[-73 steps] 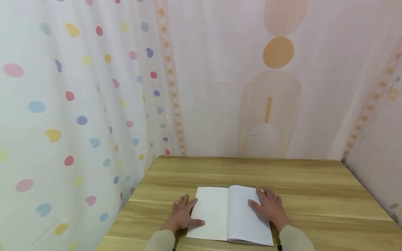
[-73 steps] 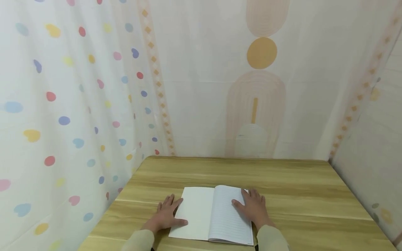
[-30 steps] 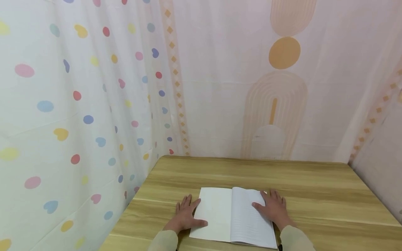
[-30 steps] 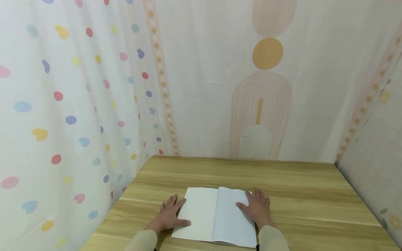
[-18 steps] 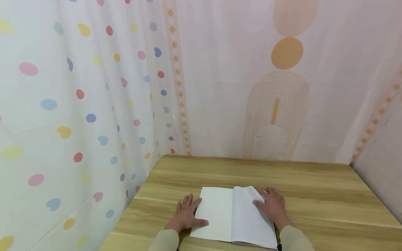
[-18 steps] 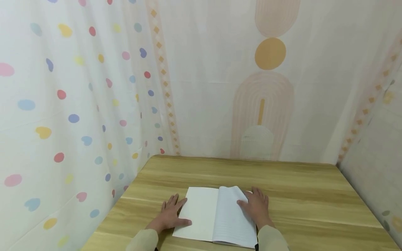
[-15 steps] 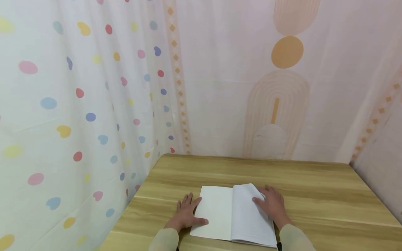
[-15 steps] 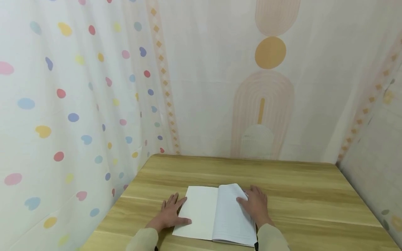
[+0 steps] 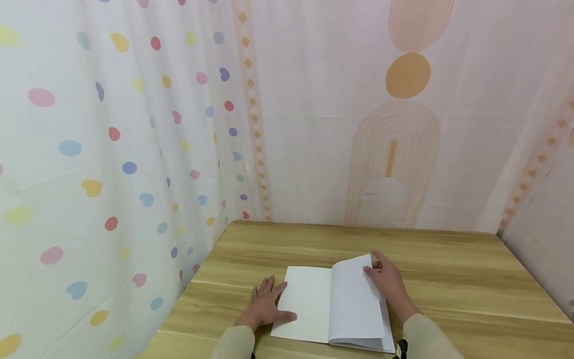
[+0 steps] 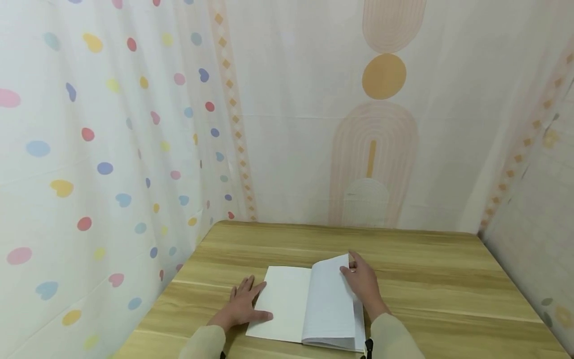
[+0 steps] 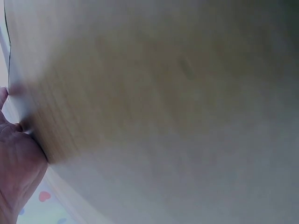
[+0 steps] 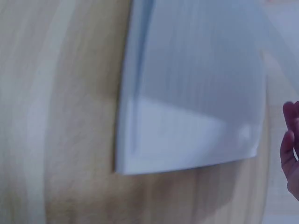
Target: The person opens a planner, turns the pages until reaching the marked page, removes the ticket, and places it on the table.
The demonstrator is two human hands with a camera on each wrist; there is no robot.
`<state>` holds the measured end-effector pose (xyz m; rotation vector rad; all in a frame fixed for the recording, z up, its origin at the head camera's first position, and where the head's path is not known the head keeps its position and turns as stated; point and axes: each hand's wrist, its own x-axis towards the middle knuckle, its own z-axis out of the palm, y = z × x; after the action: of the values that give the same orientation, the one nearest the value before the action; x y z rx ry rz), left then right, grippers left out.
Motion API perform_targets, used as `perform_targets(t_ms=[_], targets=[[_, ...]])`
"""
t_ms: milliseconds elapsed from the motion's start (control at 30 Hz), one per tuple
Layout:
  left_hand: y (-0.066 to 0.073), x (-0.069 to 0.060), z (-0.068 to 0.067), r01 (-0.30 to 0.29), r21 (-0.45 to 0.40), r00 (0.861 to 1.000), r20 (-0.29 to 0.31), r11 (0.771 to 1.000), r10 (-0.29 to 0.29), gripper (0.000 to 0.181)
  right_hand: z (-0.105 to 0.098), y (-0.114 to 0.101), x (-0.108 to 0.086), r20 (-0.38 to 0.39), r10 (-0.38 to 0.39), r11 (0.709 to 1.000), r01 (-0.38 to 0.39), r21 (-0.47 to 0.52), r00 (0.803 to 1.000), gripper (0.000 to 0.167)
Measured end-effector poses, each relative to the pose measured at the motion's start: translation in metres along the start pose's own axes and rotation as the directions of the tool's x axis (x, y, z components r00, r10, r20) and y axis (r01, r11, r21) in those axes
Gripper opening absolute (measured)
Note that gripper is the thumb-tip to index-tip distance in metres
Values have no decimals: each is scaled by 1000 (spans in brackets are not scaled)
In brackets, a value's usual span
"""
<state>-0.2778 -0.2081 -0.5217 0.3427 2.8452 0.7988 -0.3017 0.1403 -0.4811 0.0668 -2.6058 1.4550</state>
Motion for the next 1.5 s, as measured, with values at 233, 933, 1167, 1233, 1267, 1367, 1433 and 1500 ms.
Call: perform_targets(t_ms=[233, 933, 1167, 1233, 1267, 1367, 1433, 1500], targets=[[-1, 1, -1, -10, -57, 1000, -22, 998, 8, 93, 5, -26, -1, 87, 36, 948, -62, 314, 996, 51], [2, 2, 1, 16, -210, 993, -112, 978, -40, 72, 92, -16, -56, 496, -288, 694, 536, -481, 819, 65], [0, 1, 3, -7, -3, 998, -66, 1000, 6, 96, 91, -17, -55, 471, -297, 703, 524, -482, 831, 62], [1, 1, 3, 2, 12, 999, -40, 1000, -2, 95, 89, -16, -54, 459, -292, 720, 509, -472, 839, 63], [1, 1, 2, 6, 25, 1000, -28, 1000, -6, 95, 87, -16, -54, 449, -291, 734, 498, -462, 845, 63], [3, 0, 1, 15, 51, 1000, -2, 999, -15, 95, 81, -12, -51, 413, -280, 772, 459, -440, 867, 64], [5, 0, 1, 21, 57, 1000, 7, 998, -21, 95, 74, -10, -49, 386, -282, 792, 440, -423, 879, 63], [7, -1, 1, 17, 64, 1000, 8, 998, -18, 94, 68, -6, -46, 365, -270, 808, 415, -418, 891, 63]])
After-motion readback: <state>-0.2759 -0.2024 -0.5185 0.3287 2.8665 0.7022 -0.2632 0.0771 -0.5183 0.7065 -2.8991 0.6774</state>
